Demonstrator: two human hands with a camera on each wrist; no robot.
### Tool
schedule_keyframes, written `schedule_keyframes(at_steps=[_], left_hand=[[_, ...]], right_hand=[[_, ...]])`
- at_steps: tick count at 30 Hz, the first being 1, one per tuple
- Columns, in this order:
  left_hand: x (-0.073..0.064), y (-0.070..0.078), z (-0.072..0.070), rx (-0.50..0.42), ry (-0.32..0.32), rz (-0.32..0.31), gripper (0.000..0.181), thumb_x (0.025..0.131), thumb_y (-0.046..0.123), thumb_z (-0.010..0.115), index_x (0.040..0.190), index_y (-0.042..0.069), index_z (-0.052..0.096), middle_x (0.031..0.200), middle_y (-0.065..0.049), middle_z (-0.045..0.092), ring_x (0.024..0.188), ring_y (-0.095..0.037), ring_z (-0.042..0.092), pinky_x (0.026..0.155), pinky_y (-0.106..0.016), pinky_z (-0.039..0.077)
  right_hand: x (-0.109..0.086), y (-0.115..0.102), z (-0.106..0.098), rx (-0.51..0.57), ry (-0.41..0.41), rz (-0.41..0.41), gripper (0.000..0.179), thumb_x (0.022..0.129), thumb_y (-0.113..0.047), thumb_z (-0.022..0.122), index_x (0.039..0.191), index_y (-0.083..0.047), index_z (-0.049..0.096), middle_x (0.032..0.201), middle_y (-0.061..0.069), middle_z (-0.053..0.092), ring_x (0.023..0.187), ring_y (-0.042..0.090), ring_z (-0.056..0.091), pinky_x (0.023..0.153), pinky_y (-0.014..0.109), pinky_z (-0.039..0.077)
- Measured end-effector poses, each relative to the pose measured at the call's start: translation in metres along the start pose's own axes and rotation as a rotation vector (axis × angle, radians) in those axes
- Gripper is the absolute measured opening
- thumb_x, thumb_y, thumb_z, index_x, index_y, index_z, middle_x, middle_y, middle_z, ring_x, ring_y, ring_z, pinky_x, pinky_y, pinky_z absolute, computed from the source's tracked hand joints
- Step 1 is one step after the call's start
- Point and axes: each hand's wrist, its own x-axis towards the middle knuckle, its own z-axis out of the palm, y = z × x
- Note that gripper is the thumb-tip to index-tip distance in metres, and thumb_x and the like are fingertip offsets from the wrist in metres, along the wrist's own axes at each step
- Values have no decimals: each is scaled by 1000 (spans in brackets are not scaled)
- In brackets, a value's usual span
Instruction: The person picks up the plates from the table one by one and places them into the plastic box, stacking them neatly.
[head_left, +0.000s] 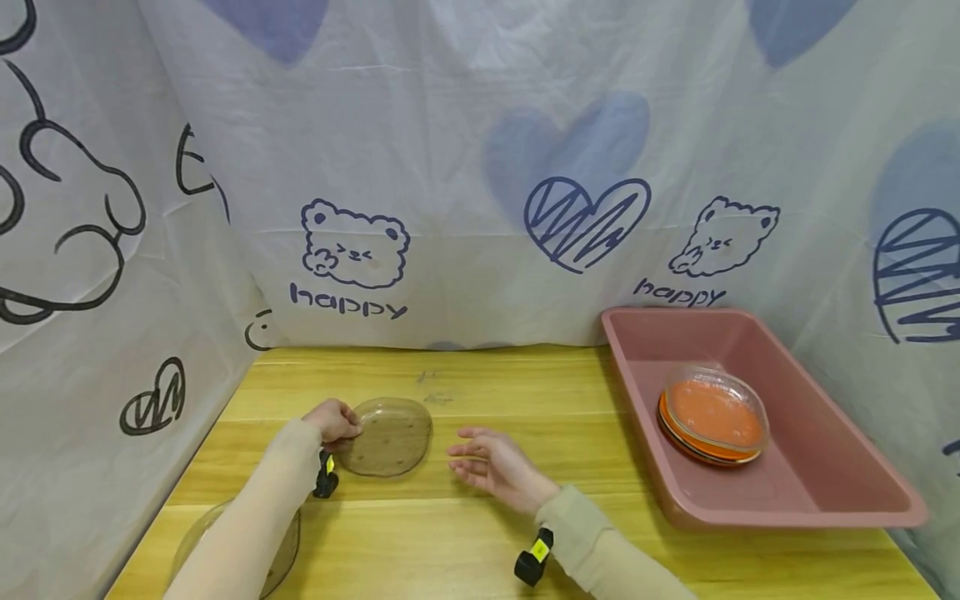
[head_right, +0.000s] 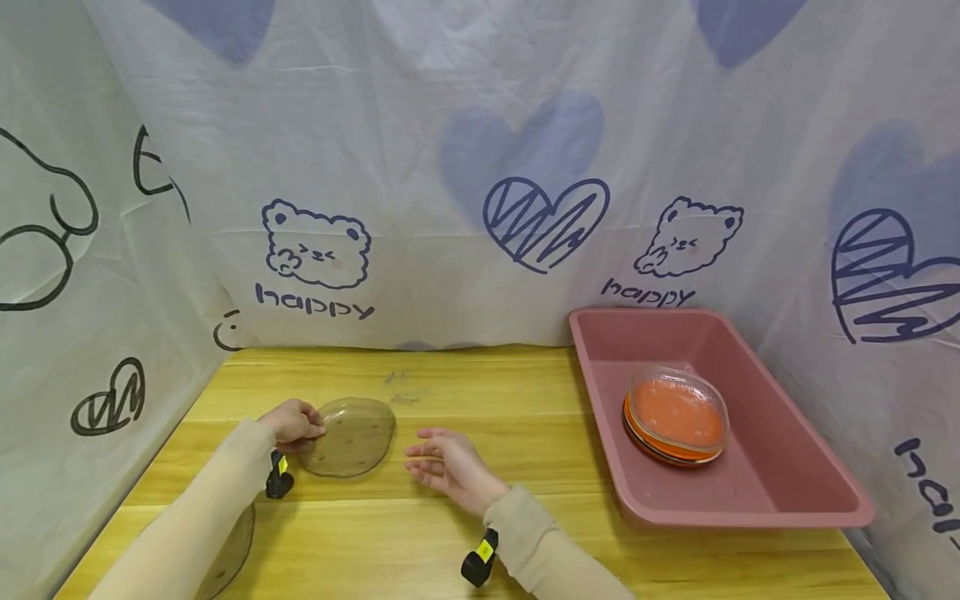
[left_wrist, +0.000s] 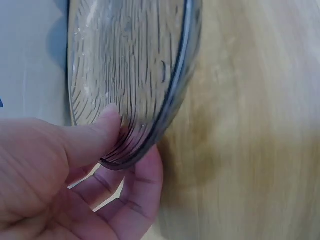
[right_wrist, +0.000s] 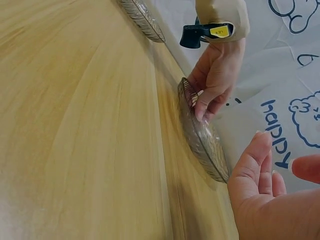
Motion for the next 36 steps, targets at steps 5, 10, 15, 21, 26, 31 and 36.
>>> schedule_keyframes(at_steps=[5, 10, 15, 21, 26, 31, 36], left_hand=[[2, 1, 2, -83, -67, -13, 24, 105, 2, 43, 118, -18, 48, 78, -6, 50, 58, -8, 40, 56, -20, 39], [6, 1, 8, -224, -126, -34, 30, 108, 2, 33, 126, -19, 42, 77, -4, 56, 57, -6, 50, 57, -20, 46], [15, 0, 14, -269, -145, 0, 37, 108, 5, 31, 134, -20, 38, 71, 1, 65, 56, -5, 66, 59, -23, 59], [24, 6, 22, -158, -73, 86, 39, 108, 8, 31, 133, -19, 45, 85, -14, 74, 66, -9, 71, 62, -26, 60], [27, 18, 33, -120, -1, 125, 42, 109, 10, 29, 139, -16, 44, 113, -29, 69, 88, -20, 74, 73, -32, 61], [27, 35, 47, -289, -31, 127, 44, 110, 12, 28, 144, -15, 38, 118, -34, 66, 80, -20, 75, 73, -36, 64], [25, 53, 64, -340, -4, 148, 43, 111, 14, 28, 142, -12, 42, 115, -32, 66, 75, -16, 73, 69, -34, 64]], right_hand=[[0, 0, -4, 1, 9, 4, 55, 97, -7, 47, 149, 6, 33, 114, 10, 60, 92, 14, 62, 85, 22, 56], [0, 0, -9, 14, 7, 9, 54, 98, -8, 48, 148, 6, 33, 114, 10, 60, 93, 15, 63, 86, 22, 56], [-2, 0, -17, 21, 18, -2, 53, 100, -10, 46, 149, 7, 33, 115, 10, 60, 96, 15, 63, 87, 22, 56], [-5, 2, -31, 7, 61, -20, 52, 101, -10, 44, 149, 7, 33, 119, 12, 61, 98, 16, 63, 90, 24, 56], [-7, -1, -41, -5, 88, -30, 53, 100, -8, 45, 149, 6, 34, 127, 18, 60, 105, 19, 63, 93, 26, 55], [-11, -7, -51, -24, 123, -57, 52, 100, -7, 43, 150, 6, 33, 132, 22, 56, 112, 24, 62, 103, 32, 53], [-15, -16, -61, -55, 197, -94, 49, 102, -8, 40, 148, 6, 35, 128, 21, 59, 106, 21, 64, 103, 33, 53]])
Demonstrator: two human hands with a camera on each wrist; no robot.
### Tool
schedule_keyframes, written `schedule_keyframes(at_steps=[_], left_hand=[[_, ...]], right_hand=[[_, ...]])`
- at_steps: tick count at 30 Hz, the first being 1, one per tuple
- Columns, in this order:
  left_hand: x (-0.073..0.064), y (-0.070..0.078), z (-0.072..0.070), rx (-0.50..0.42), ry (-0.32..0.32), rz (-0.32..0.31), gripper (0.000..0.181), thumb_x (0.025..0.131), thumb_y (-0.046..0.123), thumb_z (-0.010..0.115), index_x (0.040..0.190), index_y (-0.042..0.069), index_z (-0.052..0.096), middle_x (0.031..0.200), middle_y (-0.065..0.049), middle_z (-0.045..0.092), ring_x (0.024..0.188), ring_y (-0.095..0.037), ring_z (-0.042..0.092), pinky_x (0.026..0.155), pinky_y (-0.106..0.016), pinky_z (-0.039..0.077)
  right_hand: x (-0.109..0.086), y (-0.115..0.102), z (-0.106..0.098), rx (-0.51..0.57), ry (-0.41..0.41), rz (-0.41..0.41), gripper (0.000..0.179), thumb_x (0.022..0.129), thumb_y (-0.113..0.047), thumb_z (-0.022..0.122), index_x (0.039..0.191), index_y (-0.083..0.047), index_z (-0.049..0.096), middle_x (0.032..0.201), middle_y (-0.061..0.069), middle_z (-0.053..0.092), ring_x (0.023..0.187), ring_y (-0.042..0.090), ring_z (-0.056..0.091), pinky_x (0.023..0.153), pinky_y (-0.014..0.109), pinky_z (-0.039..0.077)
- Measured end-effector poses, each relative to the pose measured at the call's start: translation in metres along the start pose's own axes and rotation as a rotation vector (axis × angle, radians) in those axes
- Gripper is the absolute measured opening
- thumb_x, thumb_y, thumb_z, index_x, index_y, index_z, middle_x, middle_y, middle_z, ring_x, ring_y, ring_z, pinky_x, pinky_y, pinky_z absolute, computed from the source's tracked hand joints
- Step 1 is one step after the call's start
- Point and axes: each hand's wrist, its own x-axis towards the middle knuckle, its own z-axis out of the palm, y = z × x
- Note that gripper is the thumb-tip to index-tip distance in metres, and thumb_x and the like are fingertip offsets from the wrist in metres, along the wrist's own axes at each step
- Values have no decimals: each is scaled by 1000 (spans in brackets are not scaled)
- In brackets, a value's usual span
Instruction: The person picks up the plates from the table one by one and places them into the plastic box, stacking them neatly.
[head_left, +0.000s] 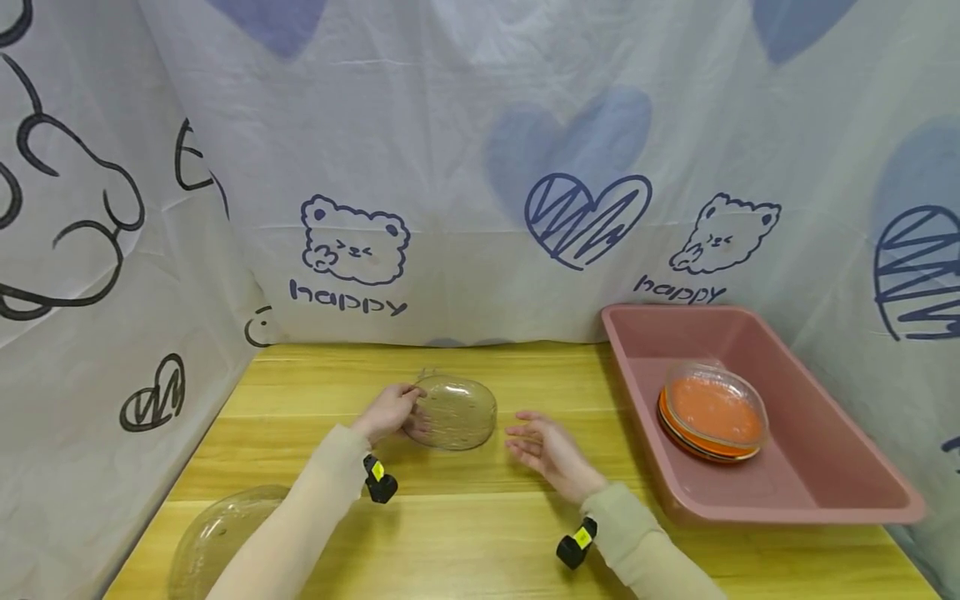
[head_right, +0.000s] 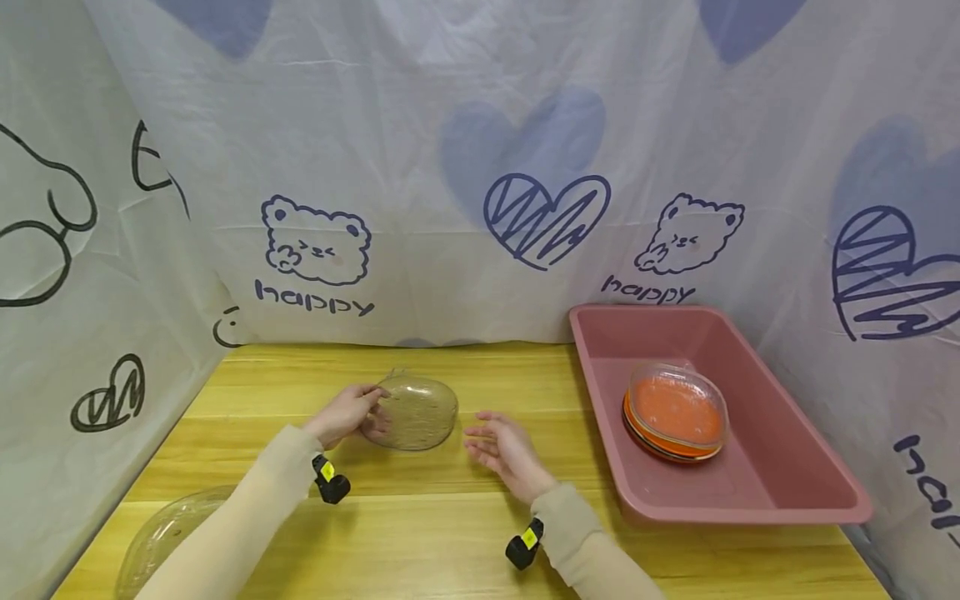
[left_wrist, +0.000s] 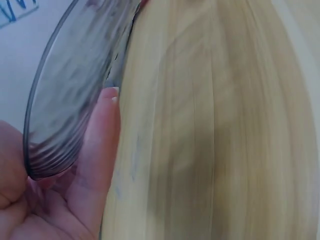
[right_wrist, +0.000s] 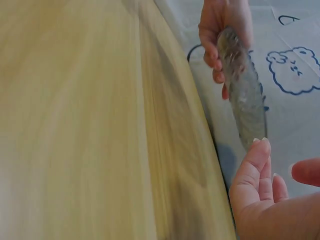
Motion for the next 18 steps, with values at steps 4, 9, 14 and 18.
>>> schedule_keyframes(at_steps=[4, 9, 14, 18], left_hand=[[1, 8, 19, -43, 16, 29, 41, 111, 16, 29, 140, -7, 45, 110, -27, 66, 73, -16, 73, 68, -34, 64], [1, 17, 39, -118, 29, 65, 41, 111, 18, 29, 140, -6, 47, 104, -21, 65, 67, -15, 71, 67, -34, 64], [1, 25, 57, -191, 60, 95, 42, 111, 18, 30, 142, -6, 47, 101, -20, 64, 63, -16, 71, 65, -34, 65], [1, 28, 71, -239, 93, 126, 42, 111, 17, 30, 142, -6, 47, 104, -26, 65, 66, -22, 74, 66, -37, 65]], right_hand=[[-1, -6, -10, -18, 73, -27, 45, 103, -8, 38, 146, 6, 38, 118, 16, 64, 95, 16, 67, 97, 30, 56], [-2, -11, -21, -49, 106, -55, 45, 104, -10, 35, 146, 6, 37, 108, 7, 65, 93, 14, 66, 92, 27, 57], [-2, -15, -30, -49, 131, -69, 47, 104, -12, 35, 147, 5, 36, 104, 4, 60, 88, 11, 64, 92, 27, 57], [-4, -19, -35, -73, 159, -91, 48, 105, -16, 33, 148, 5, 36, 105, 3, 58, 88, 10, 62, 91, 27, 57]])
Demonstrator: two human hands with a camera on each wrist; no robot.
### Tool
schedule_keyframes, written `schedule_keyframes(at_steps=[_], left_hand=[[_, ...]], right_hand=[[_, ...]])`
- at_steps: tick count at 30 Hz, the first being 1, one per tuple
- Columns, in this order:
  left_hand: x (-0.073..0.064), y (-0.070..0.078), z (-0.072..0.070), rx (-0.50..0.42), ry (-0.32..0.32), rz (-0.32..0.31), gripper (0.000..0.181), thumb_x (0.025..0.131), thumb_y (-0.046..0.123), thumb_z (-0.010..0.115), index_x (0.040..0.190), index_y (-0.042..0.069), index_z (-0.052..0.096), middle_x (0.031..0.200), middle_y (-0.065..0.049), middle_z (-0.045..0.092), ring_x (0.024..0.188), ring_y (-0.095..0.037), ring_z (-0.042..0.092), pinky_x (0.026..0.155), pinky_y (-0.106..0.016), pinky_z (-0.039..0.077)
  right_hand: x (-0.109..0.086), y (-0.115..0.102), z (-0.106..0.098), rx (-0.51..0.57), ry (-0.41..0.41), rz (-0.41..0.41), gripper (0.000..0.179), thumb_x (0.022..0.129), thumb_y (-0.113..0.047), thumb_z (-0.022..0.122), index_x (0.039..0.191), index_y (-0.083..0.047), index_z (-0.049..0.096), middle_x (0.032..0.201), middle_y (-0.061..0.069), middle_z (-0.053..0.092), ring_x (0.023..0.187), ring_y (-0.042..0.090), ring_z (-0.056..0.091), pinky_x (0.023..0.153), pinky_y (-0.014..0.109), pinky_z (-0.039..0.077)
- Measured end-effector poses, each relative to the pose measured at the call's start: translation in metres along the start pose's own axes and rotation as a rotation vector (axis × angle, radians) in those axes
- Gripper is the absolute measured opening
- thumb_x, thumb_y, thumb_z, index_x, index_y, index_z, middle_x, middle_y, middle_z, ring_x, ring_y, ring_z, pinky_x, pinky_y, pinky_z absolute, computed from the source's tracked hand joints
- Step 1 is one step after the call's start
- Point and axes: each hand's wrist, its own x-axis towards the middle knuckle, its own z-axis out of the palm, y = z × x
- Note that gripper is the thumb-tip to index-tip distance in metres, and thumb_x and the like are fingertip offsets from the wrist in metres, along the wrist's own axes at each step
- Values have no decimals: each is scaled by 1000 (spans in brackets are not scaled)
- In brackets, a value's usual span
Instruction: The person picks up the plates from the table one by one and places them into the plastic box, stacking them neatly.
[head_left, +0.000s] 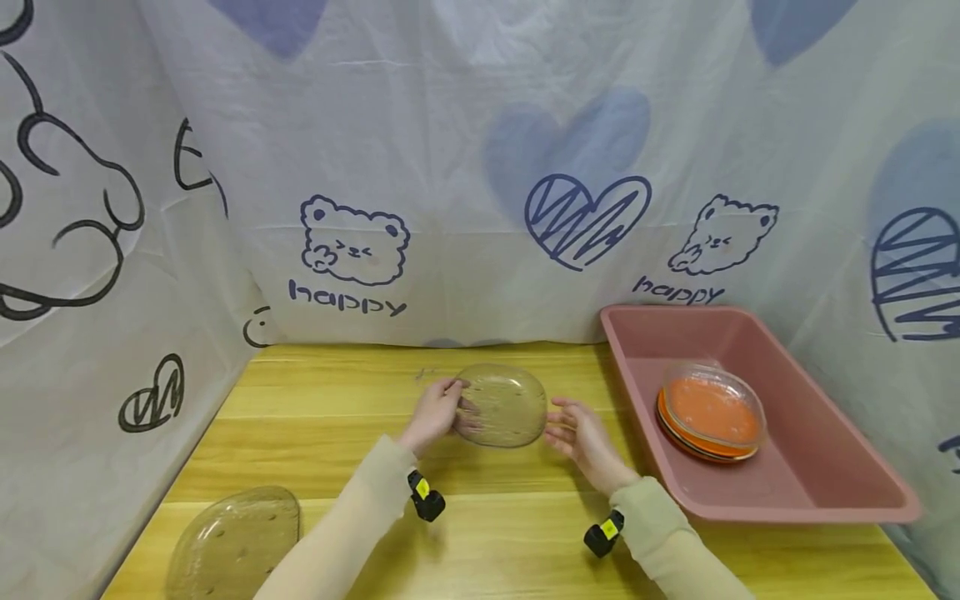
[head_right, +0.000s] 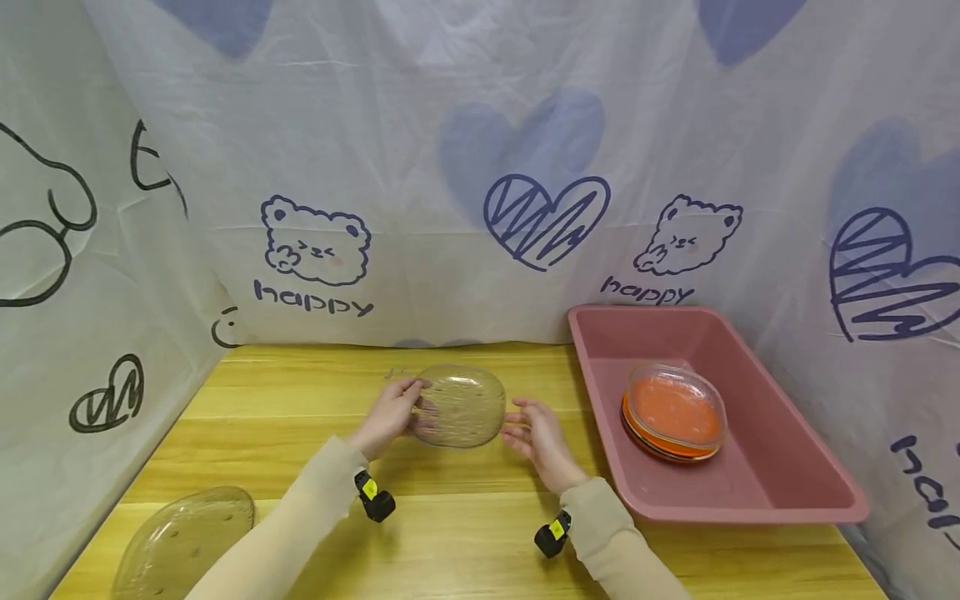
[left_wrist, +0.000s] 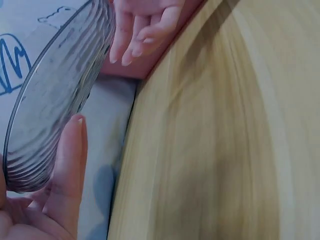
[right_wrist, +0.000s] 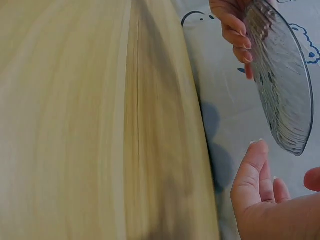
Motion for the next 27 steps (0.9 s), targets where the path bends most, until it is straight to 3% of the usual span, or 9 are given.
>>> schedule_keyframes(at_steps=[5, 12, 16, 27], left_hand=[[-2, -4, 12, -27, 33, 35, 42, 111, 18, 28, 142, -6, 44, 105, -29, 67, 67, -23, 75, 63, -37, 64], [-4, -10, 22, 12, 55, 78, 42, 112, 21, 29, 143, -2, 44, 108, -27, 70, 73, -27, 76, 62, -37, 64], [-7, -11, 28, 7, 49, 98, 42, 112, 24, 29, 143, 0, 43, 108, -27, 69, 76, -31, 76, 64, -38, 64], [-12, -17, 41, -86, 43, 95, 44, 112, 27, 29, 148, 2, 38, 109, -27, 69, 74, -27, 76, 65, -37, 64]], right_hand=[[-1, -3, -4, -56, 30, -37, 47, 107, -20, 32, 148, 4, 36, 106, 3, 59, 86, 8, 60, 86, 26, 57], [-2, -6, -3, -103, 50, -41, 47, 108, -27, 34, 148, -1, 38, 107, 1, 65, 78, 5, 54, 70, 19, 52], [-2, -7, -2, -136, 52, -38, 47, 108, -29, 36, 148, -3, 38, 105, 0, 67, 78, 5, 59, 69, 21, 50], [0, -1, 1, -136, 69, -53, 46, 101, -13, 44, 144, 2, 43, 95, 2, 69, 71, 9, 68, 64, 25, 57]])
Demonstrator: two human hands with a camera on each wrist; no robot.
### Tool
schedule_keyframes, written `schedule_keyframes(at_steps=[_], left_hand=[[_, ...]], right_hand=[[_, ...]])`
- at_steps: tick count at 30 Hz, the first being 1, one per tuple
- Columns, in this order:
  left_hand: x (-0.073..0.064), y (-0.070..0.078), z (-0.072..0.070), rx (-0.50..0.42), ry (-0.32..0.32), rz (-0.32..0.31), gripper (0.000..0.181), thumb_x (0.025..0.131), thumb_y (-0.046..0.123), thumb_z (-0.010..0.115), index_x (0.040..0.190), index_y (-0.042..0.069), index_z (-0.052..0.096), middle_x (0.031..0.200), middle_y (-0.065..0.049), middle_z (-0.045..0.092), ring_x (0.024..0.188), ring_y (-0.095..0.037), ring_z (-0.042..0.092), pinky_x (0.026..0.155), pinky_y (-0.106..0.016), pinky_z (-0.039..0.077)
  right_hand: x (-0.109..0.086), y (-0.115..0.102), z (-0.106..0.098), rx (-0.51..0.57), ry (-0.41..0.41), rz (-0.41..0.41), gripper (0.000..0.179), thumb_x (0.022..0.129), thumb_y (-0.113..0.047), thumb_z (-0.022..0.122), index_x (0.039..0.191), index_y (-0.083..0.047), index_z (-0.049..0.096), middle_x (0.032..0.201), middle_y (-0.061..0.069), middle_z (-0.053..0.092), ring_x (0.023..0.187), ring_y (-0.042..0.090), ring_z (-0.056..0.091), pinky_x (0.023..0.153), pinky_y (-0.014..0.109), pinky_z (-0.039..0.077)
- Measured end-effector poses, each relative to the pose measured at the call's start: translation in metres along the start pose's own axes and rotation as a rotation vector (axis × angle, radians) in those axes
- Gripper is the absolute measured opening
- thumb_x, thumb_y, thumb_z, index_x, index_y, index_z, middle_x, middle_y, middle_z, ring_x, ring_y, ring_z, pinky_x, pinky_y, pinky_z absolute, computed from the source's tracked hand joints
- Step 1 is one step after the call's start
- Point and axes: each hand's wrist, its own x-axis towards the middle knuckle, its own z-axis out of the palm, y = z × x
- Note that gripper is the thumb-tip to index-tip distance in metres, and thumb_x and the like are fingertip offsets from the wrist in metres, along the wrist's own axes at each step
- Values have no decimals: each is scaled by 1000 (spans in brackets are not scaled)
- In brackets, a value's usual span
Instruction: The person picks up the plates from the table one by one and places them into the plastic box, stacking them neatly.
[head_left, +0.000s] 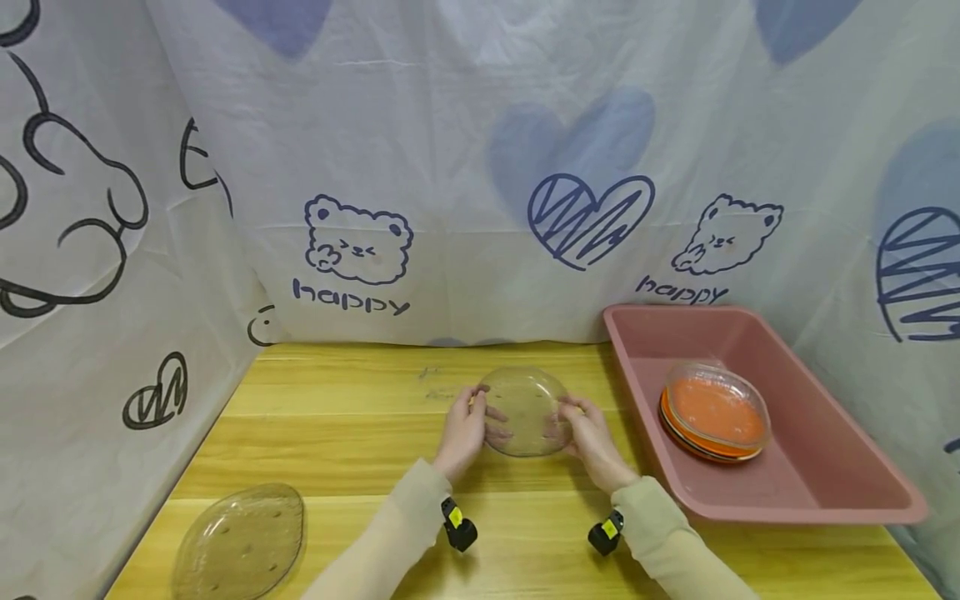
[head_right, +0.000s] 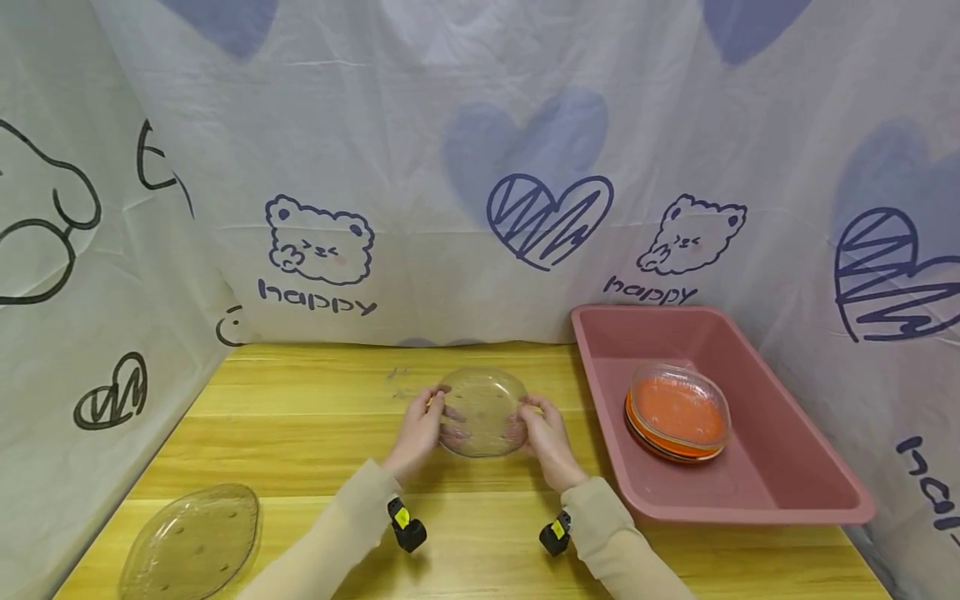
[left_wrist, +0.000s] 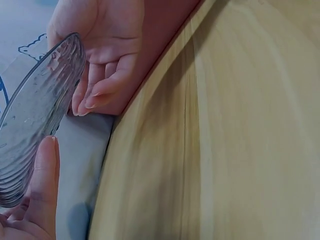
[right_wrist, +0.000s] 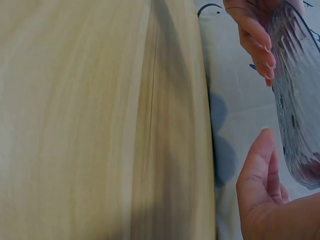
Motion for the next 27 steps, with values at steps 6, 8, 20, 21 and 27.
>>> schedule_keyframes(at_steps=[6, 8, 20, 21, 27], left_hand=[[0, -5, 6, -7, -10, -20, 42, 112, 25, 29, 146, 1, 39, 109, -25, 70, 74, -22, 76, 65, -37, 63], [-1, -6, 8, -18, -15, -29, 42, 112, 24, 28, 146, 1, 38, 109, -25, 70, 74, -21, 75, 65, -36, 63], [-2, -5, 9, -21, -36, -40, 46, 112, 30, 28, 148, 2, 36, 113, -24, 70, 74, -19, 76, 60, -34, 58], [-2, -4, 9, -13, -38, -36, 47, 112, 31, 28, 149, 2, 36, 114, -24, 70, 74, -19, 76, 59, -34, 56], [-1, 3, 6, -6, -41, -12, 52, 112, 38, 26, 151, 5, 36, 114, -21, 69, 73, -16, 74, 62, -33, 55]], right_hand=[[-1, 2, 1, 2, 11, 23, 42, 101, -9, 46, 142, -1, 44, 91, 0, 69, 66, 7, 68, 62, 23, 57], [-1, 2, 1, 5, 13, 24, 42, 101, -9, 47, 142, -1, 44, 91, 1, 69, 66, 8, 67, 61, 23, 56], [-4, -3, -1, 14, 5, 30, 38, 103, -9, 42, 140, -3, 45, 92, 0, 68, 67, 9, 67, 61, 24, 55], [-4, -3, -2, 9, 4, 32, 37, 103, -9, 41, 140, -4, 45, 92, 0, 68, 67, 8, 67, 59, 23, 54], [-7, -12, -7, 33, -13, 41, 37, 103, -10, 38, 140, -5, 44, 92, -2, 67, 69, 9, 67, 63, 24, 55]])
